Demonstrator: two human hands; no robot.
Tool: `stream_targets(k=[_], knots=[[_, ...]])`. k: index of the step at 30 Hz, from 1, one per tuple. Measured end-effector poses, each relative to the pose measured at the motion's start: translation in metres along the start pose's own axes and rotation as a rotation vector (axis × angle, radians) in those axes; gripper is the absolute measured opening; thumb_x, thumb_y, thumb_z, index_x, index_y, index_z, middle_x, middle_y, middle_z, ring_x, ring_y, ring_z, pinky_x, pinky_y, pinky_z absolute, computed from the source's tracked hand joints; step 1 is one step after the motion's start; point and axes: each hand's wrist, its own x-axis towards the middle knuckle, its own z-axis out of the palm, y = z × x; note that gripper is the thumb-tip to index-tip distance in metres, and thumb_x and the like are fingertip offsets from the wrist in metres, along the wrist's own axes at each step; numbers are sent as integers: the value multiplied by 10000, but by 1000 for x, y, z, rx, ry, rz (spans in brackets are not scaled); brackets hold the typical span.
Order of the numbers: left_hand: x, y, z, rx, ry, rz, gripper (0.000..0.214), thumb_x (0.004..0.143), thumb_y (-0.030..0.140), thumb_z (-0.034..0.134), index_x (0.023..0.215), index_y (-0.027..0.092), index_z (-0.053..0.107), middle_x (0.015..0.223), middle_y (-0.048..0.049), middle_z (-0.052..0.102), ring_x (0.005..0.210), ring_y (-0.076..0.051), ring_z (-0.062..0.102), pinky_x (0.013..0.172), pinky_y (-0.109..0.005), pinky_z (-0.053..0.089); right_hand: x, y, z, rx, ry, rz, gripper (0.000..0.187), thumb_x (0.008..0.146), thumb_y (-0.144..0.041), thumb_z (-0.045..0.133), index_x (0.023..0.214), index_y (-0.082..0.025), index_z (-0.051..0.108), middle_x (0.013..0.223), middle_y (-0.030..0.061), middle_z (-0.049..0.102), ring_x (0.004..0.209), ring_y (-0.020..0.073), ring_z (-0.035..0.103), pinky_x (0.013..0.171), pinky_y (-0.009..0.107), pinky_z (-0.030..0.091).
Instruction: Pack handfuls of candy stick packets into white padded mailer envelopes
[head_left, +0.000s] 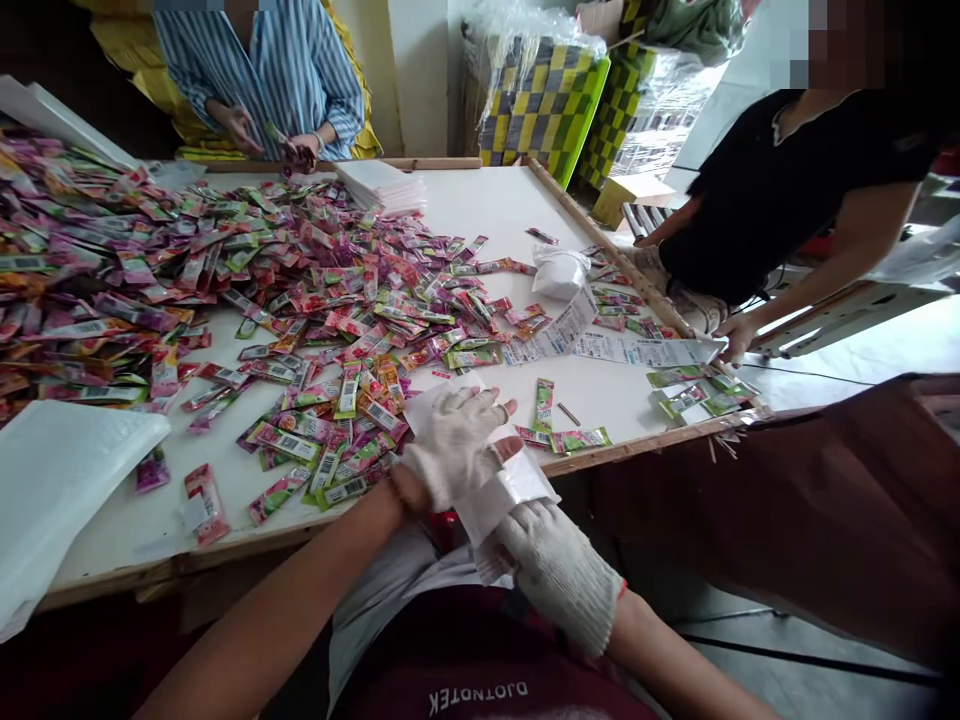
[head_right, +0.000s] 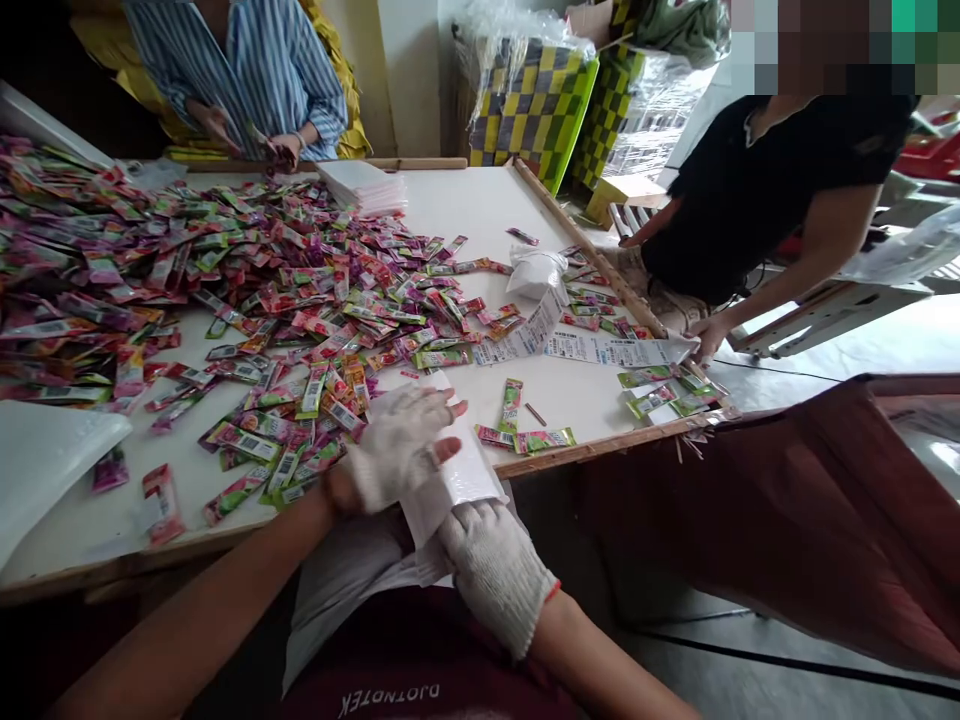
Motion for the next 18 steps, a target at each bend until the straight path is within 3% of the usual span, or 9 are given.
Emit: stream_targets(k=[1, 3, 6, 8, 9, 11, 14, 16, 18], knots=[[10, -2, 15, 117, -32, 6, 574, 912, 565, 391, 1361, 231, 521, 1439, -120, 477, 1336, -354, 379, 1103, -584, 222, -11, 1, -1, -9, -32, -11, 260, 812, -108, 505, 1033, -170, 625, 970, 96, 646, 904, 230, 589, 809, 365, 444], [21, -7, 46, 249, -93, 58, 600, 896, 588, 416, 1368, 230, 514, 1497, -125, 398, 1399, -375, 268, 1119, -632, 119, -32, 7, -6, 55, -79, -6, 201, 784, -94, 483, 882, -208, 616, 811, 31, 634, 748, 177, 574, 683, 293, 416], [22, -13, 72, 323, -76, 97, 616, 897, 602, 405, 1368, 219, 512, 1508, -121, 381, 1414, -368, 234, 1129, -639, 61, -48, 26, -12, 188, 138, 138, 120, 814, -131, 464, 784, -213, 546, 765, 15, 586, 704, 153, 530, 651, 270, 385], [20, -15, 74, 321, -64, 99, 587, 913, 587, 380, 1362, 233, 514, 1488, -104, 418, 1395, -359, 279, 1122, -652, 73, -44, 42, -13, 252, 372, 303, 16, 833, -221, 515, 844, -212, 522, 846, 35, 580, 768, 171, 530, 696, 288, 398], [19, -16, 72, 312, -61, 108, 560, 927, 570, 363, 1358, 246, 515, 1475, -92, 439, 1381, -350, 309, 1116, -657, 90, -39, 50, -11, 314, 439, 375, 97, 826, -283, 555, 876, -213, 510, 859, 35, 576, 772, 176, 529, 696, 295, 405], [17, -13, 69, 297, -43, 141, 502, 958, 509, 323, 1362, 271, 503, 1460, -69, 462, 1368, -325, 339, 1113, -652, 114, -26, 64, -5, 547, 440, 448, 226, 789, -375, 609, 896, -221, 483, 790, 2, 560, 704, 163, 518, 649, 285, 415], [14, -6, 71, 311, -43, 158, 465, 949, 484, 375, 1322, 264, 546, 1427, -63, 504, 1374, -330, 331, 1126, -634, 90, -14, 79, 8, 901, 337, 450, 209, 779, -384, 582, 851, -222, 470, 672, -44, 517, 599, 133, 491, 576, 259, 415], [11, -2, 74, 330, -44, 145, 445, 937, 466, 418, 1284, 240, 581, 1404, -65, 528, 1374, -337, 328, 1137, -610, 72, -15, 85, 16, 896, 319, 472, 146, 790, -350, 546, 818, -216, 494, 655, -41, 522, 571, 127, 489, 553, 250, 405], [9, -1, 76, 340, -27, 154, 430, 946, 439, 415, 1283, 229, 578, 1406, -57, 524, 1376, -326, 326, 1145, -590, 72, -21, 84, 20, 709, 350, 466, 72, 800, -278, 501, 779, -214, 523, 657, -27, 539, 587, 134, 497, 569, 250, 394]])
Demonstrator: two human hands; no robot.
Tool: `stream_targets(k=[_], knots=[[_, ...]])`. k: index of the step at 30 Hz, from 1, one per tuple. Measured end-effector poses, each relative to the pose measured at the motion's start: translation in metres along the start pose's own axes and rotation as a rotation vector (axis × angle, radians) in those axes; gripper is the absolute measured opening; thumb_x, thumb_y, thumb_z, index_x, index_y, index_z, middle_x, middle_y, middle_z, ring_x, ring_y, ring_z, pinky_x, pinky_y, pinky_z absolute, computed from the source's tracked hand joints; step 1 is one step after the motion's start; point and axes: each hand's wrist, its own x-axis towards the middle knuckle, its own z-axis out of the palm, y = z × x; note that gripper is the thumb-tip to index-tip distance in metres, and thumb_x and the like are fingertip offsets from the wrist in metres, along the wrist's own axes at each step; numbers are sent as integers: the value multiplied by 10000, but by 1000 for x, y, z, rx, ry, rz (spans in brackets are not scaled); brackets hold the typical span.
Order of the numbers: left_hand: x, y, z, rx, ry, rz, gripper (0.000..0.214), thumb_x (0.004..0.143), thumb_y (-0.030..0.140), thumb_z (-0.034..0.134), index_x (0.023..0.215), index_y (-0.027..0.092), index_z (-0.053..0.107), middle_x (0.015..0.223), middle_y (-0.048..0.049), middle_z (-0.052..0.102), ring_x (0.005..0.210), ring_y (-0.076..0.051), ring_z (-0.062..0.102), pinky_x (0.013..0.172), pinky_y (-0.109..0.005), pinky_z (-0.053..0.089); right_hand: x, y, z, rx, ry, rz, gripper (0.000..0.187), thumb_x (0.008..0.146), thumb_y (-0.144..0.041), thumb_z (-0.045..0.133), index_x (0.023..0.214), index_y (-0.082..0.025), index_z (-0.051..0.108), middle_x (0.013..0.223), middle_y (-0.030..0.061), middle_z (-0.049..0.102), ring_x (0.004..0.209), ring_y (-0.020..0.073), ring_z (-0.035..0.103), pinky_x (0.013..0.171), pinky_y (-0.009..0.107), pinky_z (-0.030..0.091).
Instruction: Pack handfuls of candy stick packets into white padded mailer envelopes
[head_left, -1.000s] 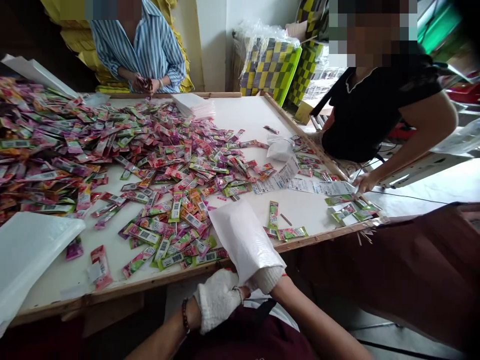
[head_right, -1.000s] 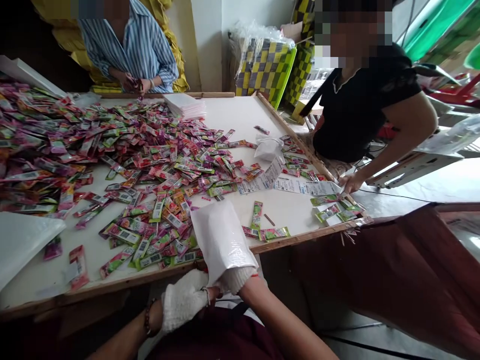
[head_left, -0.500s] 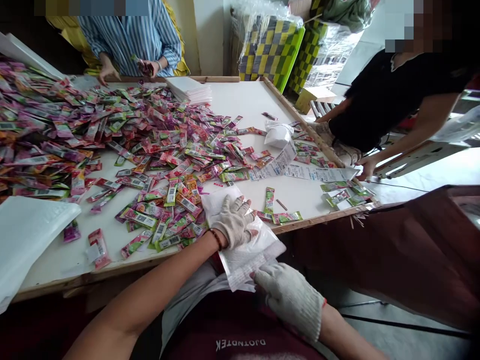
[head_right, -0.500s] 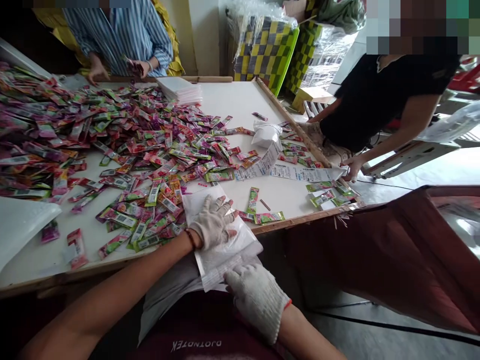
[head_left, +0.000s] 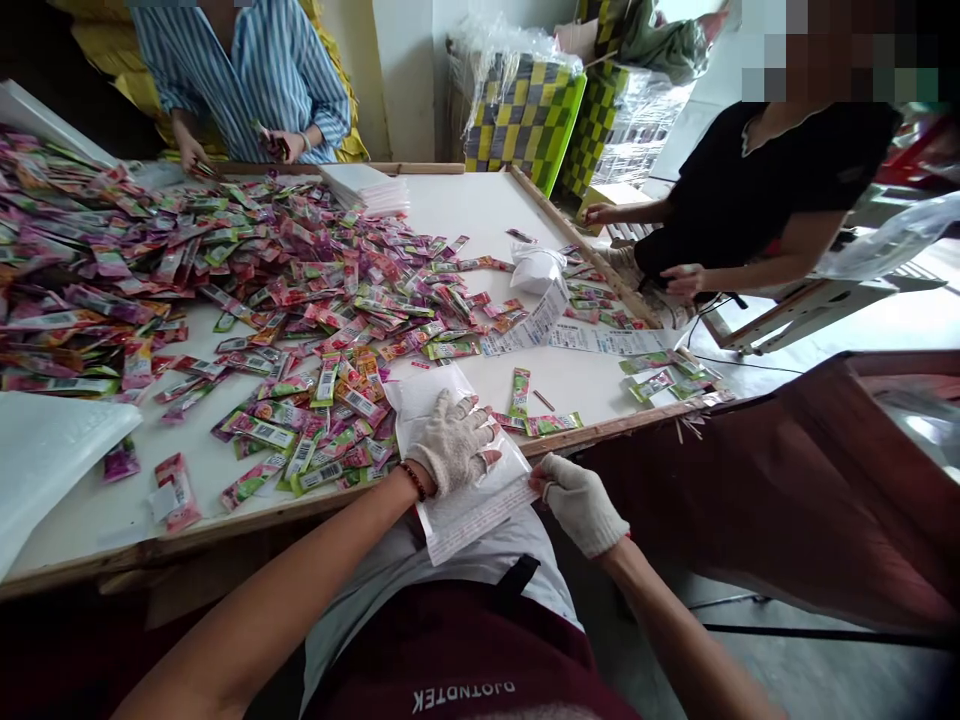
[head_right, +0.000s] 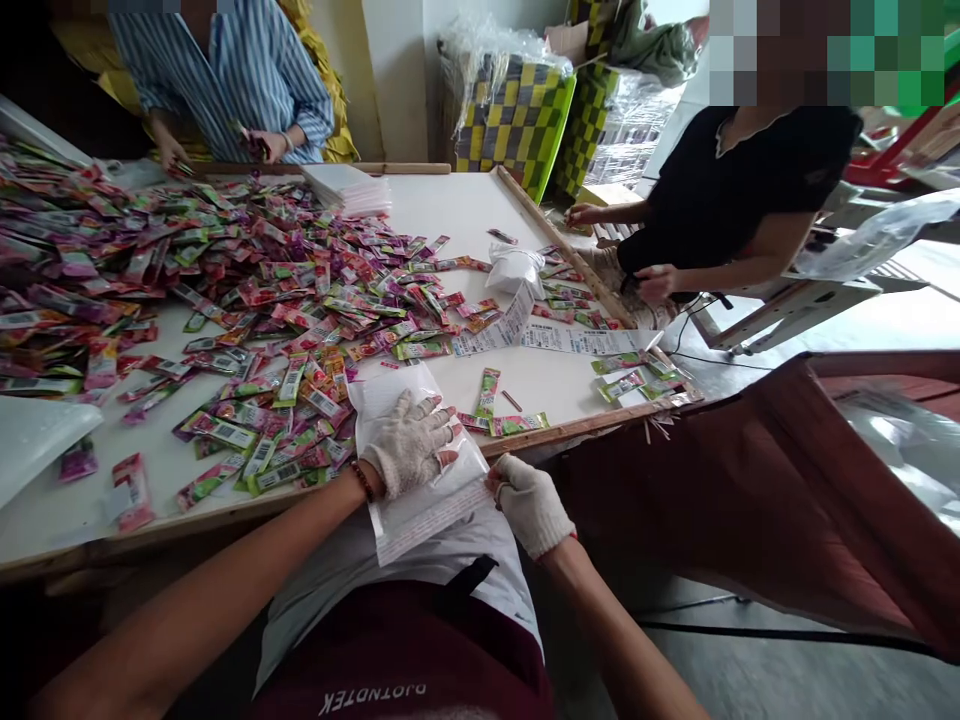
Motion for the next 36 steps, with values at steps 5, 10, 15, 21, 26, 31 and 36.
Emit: stream_targets(k=[5, 10, 15, 21, 26, 31, 36], knots=[[1, -5, 7, 7, -4, 43, 447, 916, 506, 453, 1281, 275, 567, 1393, -51, 534, 1371, -313, 338, 1132, -632, 114, -36, -3, 4, -203, 85, -188, 145, 707, -100, 415, 739, -215, 497, 693, -10, 552, 664, 147, 498, 641, 250, 376], [3, -9, 12, 3, 50, 58, 453, 908, 520, 454, 1249, 258, 597, 1414, -72, 515, 1367, -319, 354, 1132, -629, 128, -86, 55, -3, -267, -213, -10, 158, 697, -87, 410, 684, -204, 515, 643, -20, 559, 626, 128, 517, 579, 222, 372], [-55, -9, 5, -154, 189, 58, 472, 934, 454, 426, 1304, 192, 559, 1437, -128, 481, 1360, -267, 382, 1148, -503, 238, -75, 115, -48, -851, -130, 9, 454, 718, -88, 521, 1134, -231, 632, 907, 102, 705, 734, 234, 667, 606, 317, 473], [-146, 10, 19, -40, 264, 5, 818, 728, 707, 582, 1354, 186, 505, 1505, -211, 343, 1423, -396, 218, 1117, -630, 189, 7, 39, -42, -752, 77, -833, 532, 864, -71, 460, 1352, -280, 495, 1415, 87, 507, 1301, 247, 459, 1040, 452, 406], [-142, 35, 23, -125, 467, -139, 213, 874, 187, 538, 1006, 251, 692, 1112, -46, 708, 1090, -198, 602, 1032, -414, 382, 39, 2, -26, -519, -202, -992, 314, 861, -141, 493, 1078, -275, 675, 1195, 34, 677, 1225, 247, 524, 1021, 457, 390], [-120, 43, 1, -362, 437, -646, 309, 952, 304, 433, 797, 186, 674, 780, -52, 697, 800, -181, 629, 792, -314, 466, 56, -20, -18, -248, -235, -528, 214, 905, -307, 487, 833, -209, 663, 823, 44, 666, 822, 200, 613, 775, 332, 472], [-102, 28, -14, -307, 84, -892, 412, 961, 403, 359, 745, 196, 641, 727, -57, 688, 725, -187, 634, 627, -268, 387, 80, -42, -4, -171, -285, -177, 177, 826, -358, 564, 890, -199, 607, 738, -2, 605, 707, 172, 571, 644, 278, 431]])
